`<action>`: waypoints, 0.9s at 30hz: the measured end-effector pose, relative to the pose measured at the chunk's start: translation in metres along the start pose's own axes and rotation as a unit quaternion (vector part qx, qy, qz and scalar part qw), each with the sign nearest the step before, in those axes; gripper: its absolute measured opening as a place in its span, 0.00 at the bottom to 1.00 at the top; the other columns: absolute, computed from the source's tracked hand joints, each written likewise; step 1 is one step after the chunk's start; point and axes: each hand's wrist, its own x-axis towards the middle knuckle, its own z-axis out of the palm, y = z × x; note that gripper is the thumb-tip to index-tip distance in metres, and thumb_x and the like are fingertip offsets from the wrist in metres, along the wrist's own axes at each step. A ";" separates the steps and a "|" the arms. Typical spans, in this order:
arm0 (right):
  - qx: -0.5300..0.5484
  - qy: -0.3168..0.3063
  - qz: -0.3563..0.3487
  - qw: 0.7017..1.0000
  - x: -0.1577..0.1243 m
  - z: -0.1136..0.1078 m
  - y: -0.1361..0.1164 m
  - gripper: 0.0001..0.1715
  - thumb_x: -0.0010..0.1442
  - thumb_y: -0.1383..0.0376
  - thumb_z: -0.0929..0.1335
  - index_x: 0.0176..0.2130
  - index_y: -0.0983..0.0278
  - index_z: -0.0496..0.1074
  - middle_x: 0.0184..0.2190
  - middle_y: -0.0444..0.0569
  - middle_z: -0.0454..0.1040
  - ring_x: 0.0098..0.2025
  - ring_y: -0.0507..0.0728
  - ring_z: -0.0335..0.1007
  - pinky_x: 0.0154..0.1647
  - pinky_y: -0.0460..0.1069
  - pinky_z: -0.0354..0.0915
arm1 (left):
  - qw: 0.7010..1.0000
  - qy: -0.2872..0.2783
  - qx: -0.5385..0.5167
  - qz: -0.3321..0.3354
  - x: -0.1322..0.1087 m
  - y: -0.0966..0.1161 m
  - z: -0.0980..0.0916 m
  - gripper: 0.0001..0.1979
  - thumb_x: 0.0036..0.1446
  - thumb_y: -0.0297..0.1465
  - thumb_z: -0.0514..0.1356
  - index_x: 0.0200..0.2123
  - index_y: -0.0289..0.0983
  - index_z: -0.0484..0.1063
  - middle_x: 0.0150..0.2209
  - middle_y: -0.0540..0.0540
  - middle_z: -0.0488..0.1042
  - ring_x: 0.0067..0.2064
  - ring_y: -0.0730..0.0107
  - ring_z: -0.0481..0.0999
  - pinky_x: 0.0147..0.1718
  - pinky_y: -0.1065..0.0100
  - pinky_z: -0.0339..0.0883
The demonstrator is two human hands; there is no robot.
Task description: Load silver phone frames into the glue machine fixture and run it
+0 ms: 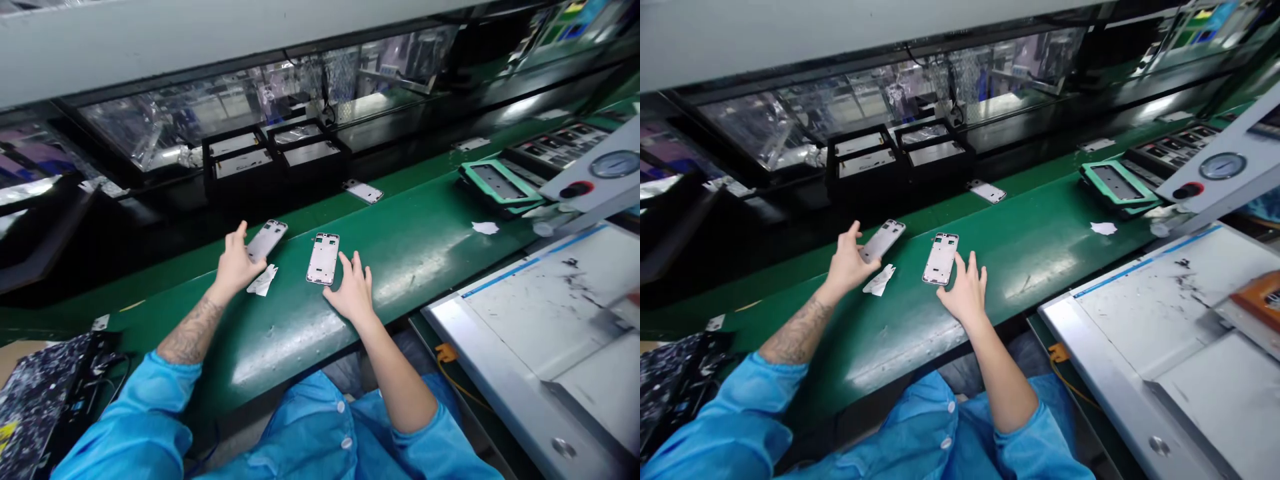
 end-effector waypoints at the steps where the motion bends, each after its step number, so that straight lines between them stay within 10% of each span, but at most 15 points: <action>1: -0.002 -0.004 0.006 1.000 0.003 0.000 -0.002 0.59 0.53 0.56 0.77 0.73 0.62 0.51 0.76 0.71 0.42 0.76 0.72 0.47 0.74 0.75 0.41 | 1.000 -0.002 0.007 0.010 -0.012 0.009 0.006 0.55 0.50 0.35 0.71 0.76 0.43 0.44 0.64 0.36 0.62 0.53 0.51 0.79 0.50 0.53 0.78; 5: -0.014 -0.021 -0.006 1.000 0.016 0.016 -0.025 0.65 0.51 0.45 0.80 0.74 0.57 0.50 0.77 0.70 0.34 0.74 0.84 0.43 0.67 0.86 0.35 | 0.999 -0.031 0.045 0.006 -0.033 0.032 0.022 0.51 0.54 0.36 0.66 0.76 0.38 0.45 0.64 0.33 0.62 0.55 0.45 0.78 0.50 0.50 0.78; 9: -0.011 0.003 0.034 0.999 0.036 0.022 -0.033 0.60 0.55 0.55 0.79 0.74 0.61 0.49 0.77 0.72 0.34 0.74 0.86 0.41 0.65 0.88 0.32 | 0.991 -0.073 0.105 0.035 -0.028 0.054 0.032 0.48 0.56 0.38 0.64 0.76 0.39 0.46 0.65 0.31 0.61 0.55 0.42 0.78 0.50 0.50 0.77; 14: 0.007 0.053 0.070 0.996 0.052 -0.012 0.029 0.54 0.57 0.63 0.74 0.74 0.64 0.49 0.75 0.72 0.45 0.73 0.73 0.51 0.72 0.81 0.33 | 0.978 -0.130 0.148 0.074 -0.016 0.095 0.051 0.47 0.59 0.46 0.60 0.76 0.40 0.44 0.68 0.31 0.59 0.58 0.36 0.76 0.49 0.45 0.77; 20: 0.055 0.145 0.088 0.984 0.033 -0.058 0.118 0.58 0.53 0.63 0.75 0.74 0.65 0.49 0.69 0.62 0.60 0.68 0.68 0.61 0.71 0.62 0.59 | 0.965 -0.173 0.140 0.137 -0.007 0.139 0.073 0.43 0.64 0.49 0.52 0.76 0.38 0.44 0.71 0.32 0.57 0.59 0.34 0.75 0.50 0.41 0.76; 27: 0.036 0.166 0.076 0.983 0.021 -0.066 0.128 0.50 0.53 0.62 0.75 0.70 0.63 0.58 0.64 0.57 0.65 0.64 0.67 0.64 0.69 0.61 0.61 | 0.967 -0.192 0.114 0.126 -0.017 0.135 0.081 0.45 0.63 0.55 0.48 0.76 0.37 0.45 0.74 0.31 0.52 0.62 0.30 0.72 0.50 0.36 0.76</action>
